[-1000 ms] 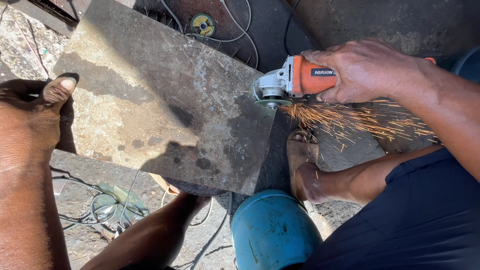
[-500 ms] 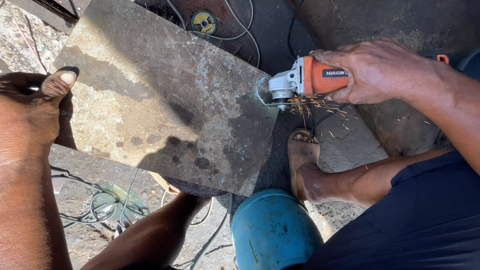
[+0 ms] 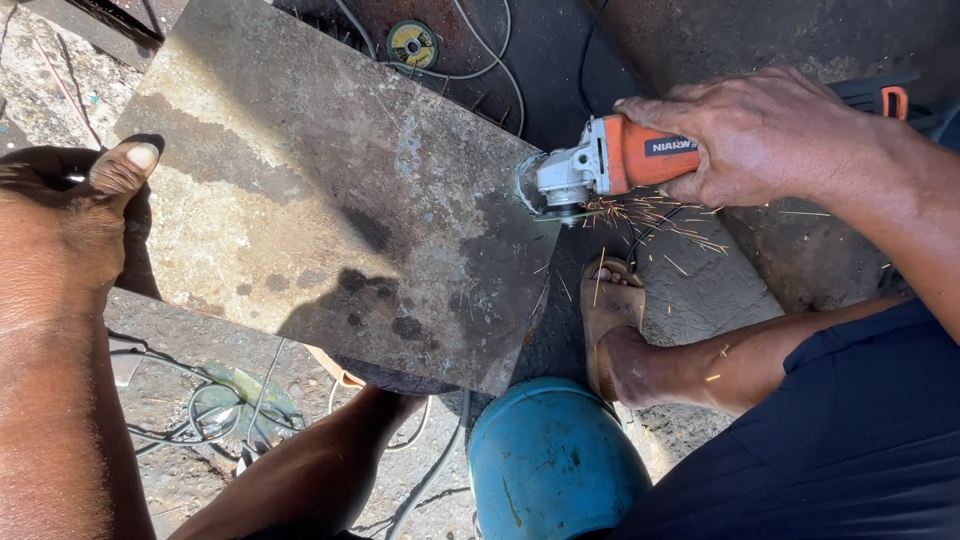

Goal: Using a handheld angle grinder to cut or grind the edge of a metal plate while holding it by hand.

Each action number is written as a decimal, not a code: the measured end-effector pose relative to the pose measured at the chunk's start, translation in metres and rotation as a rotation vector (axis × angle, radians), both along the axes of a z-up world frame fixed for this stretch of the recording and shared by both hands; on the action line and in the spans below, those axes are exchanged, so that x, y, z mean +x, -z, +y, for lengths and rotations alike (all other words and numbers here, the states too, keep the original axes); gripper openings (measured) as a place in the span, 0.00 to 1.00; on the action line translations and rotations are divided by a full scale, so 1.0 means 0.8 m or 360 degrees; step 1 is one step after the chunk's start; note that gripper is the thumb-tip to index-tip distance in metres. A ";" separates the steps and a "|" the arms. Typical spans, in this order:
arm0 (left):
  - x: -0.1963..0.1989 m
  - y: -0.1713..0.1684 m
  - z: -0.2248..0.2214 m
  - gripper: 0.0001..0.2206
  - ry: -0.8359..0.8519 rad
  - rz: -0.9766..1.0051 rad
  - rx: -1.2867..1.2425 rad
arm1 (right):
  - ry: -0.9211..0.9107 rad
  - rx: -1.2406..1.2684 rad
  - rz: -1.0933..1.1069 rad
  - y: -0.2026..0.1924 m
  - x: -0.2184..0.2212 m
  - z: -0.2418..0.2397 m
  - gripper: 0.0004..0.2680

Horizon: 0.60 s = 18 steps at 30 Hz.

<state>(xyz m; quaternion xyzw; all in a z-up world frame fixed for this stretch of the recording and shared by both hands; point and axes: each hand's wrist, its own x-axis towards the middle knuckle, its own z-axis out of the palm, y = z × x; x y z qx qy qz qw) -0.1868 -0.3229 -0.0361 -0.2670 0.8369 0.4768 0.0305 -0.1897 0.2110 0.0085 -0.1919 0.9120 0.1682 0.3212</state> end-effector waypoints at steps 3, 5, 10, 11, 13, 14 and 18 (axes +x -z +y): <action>0.002 -0.010 -0.001 0.20 0.0216 -0.0035 -0.0111 | -0.0046 -0.0149 0.0050 0.014 0.004 0.011 0.40; 0.002 0.002 -0.005 0.18 0.0151 -0.0004 -0.0060 | -0.0014 -0.0073 0.0008 0.002 0.001 -0.003 0.40; 0.000 -0.008 0.004 0.16 0.0068 -0.0009 -0.0106 | 0.0139 0.0016 -0.0020 -0.026 -0.008 -0.017 0.36; 0.002 -0.008 0.004 0.16 0.0063 -0.0013 -0.0087 | 0.0245 0.0132 -0.0078 -0.028 -0.006 -0.013 0.38; 0.004 -0.013 0.006 0.16 0.0058 -0.0016 -0.0065 | 0.0352 0.0251 -0.0131 -0.027 -0.003 0.001 0.40; 0.006 -0.018 0.009 0.17 0.0097 -0.0072 -0.0120 | 0.0347 0.0282 -0.0078 -0.025 -0.001 0.010 0.41; 0.003 -0.015 0.005 0.17 0.0098 -0.0007 -0.0093 | 0.0339 0.0240 0.0007 -0.029 -0.003 0.014 0.42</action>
